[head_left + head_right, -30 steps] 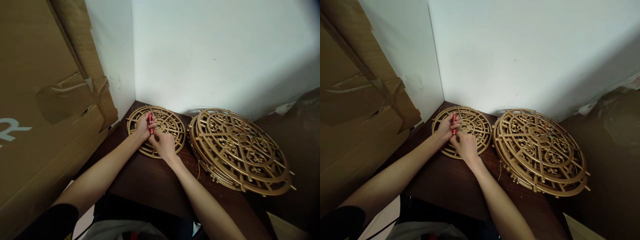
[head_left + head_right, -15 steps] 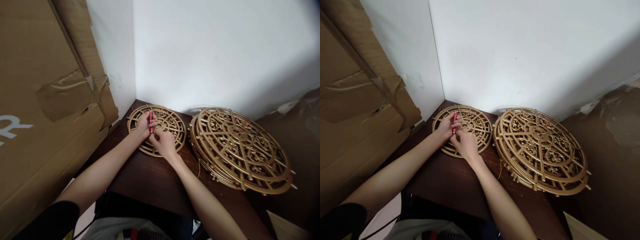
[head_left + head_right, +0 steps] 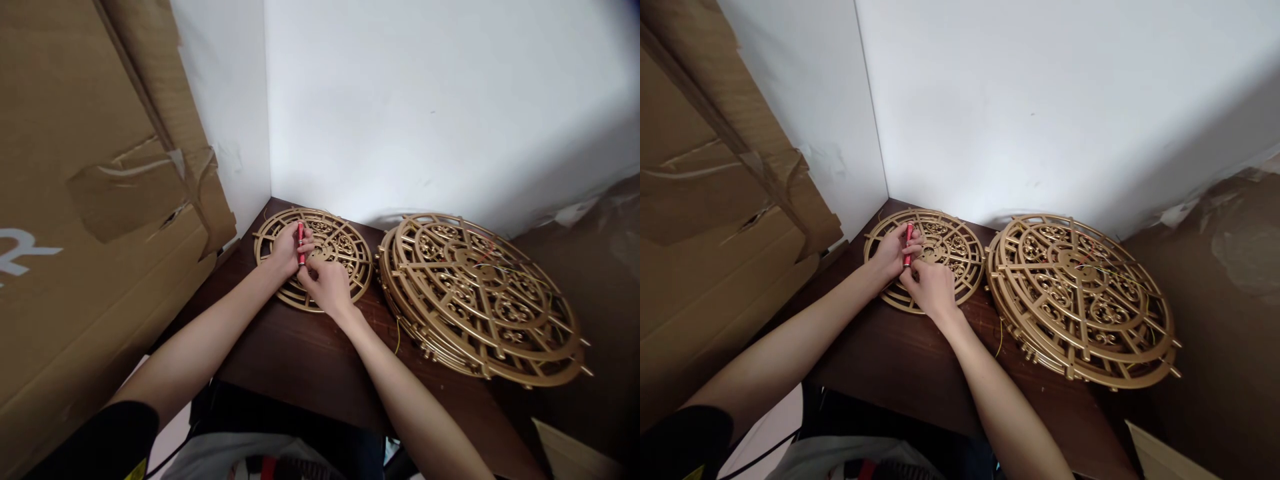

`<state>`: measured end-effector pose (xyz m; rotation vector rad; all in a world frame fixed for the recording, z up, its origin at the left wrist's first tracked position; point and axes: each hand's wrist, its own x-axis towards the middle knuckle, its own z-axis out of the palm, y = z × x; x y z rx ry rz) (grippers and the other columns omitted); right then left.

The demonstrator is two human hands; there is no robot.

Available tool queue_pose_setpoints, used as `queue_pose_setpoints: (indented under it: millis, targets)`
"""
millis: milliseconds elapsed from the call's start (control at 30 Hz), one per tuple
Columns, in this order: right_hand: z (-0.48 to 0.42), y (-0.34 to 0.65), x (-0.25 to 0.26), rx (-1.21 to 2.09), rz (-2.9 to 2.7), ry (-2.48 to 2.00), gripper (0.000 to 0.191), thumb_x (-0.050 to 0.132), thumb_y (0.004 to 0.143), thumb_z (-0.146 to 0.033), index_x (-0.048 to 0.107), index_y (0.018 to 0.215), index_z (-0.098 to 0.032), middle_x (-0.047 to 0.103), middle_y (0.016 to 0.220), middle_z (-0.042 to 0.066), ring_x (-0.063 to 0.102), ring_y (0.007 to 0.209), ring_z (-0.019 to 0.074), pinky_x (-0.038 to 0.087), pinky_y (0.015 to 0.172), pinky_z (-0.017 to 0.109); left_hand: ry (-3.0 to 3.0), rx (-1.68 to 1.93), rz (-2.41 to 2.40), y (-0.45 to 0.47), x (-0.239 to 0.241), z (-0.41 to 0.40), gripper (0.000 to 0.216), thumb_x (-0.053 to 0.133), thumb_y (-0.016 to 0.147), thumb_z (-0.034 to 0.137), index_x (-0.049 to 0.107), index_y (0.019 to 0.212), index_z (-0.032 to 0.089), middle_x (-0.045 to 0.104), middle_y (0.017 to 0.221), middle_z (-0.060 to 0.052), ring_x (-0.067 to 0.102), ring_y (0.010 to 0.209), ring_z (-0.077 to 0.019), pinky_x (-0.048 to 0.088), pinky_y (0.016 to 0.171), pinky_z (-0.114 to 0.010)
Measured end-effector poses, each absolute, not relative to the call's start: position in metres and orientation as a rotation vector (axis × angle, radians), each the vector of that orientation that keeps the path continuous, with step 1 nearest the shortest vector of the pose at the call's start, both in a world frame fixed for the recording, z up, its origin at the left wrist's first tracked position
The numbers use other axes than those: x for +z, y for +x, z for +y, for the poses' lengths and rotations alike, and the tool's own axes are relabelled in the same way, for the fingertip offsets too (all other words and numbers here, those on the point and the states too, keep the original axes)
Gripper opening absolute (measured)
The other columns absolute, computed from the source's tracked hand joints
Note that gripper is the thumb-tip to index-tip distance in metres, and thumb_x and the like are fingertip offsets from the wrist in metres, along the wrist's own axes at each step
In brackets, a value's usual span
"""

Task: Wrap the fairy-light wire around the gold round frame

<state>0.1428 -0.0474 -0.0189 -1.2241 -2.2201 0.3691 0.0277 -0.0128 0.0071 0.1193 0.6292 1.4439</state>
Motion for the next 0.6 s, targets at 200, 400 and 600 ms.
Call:
queue_pose_setpoints:
  millis: [200,400,600]
  targets:
    - [-0.0475,0.1428,-0.0179,0.349,-2.252,-1.246,0.028,0.05,0.085,-0.03,0.061,0.062,-0.019,0.057,0.053,-0.002,0.046,0.049,0.0101,0.025,0.054,0.023,0.122,1.434,0.611,0.0275,0.0082,-0.0131,0.024,0.034,0.093,0.016,0.042,0.071,0.015,0.044,0.055,0.001,0.031,0.035,-0.0028,0.021,0.029,-0.011]
    - [-0.0478,0.1425,-0.0179,0.332,-2.268,-1.271,0.027,0.05,0.086,-0.03,0.063,0.064,-0.019,0.061,0.057,0.0,0.049,0.051,0.0108,0.026,0.055,0.023,0.148,1.454,0.621,0.028,0.0083,-0.0127,0.027,0.032,0.094,0.016,0.041,0.069,0.015,0.044,0.054,0.001,0.032,0.035,-0.003,0.021,0.03,-0.01]
    - [-0.046,0.1423,-0.0222,0.286,-2.276,-1.26,0.026,0.048,0.088,-0.03,0.067,0.072,-0.02,0.067,0.065,0.003,0.058,0.06,0.0139,0.027,0.057,0.024,0.134,1.366,0.654,0.0282,0.0145,-0.0165,0.031,0.031,0.095,0.021,0.04,0.066,0.016,0.042,0.052,0.002,0.027,0.033,-0.0022,0.022,0.03,-0.012]
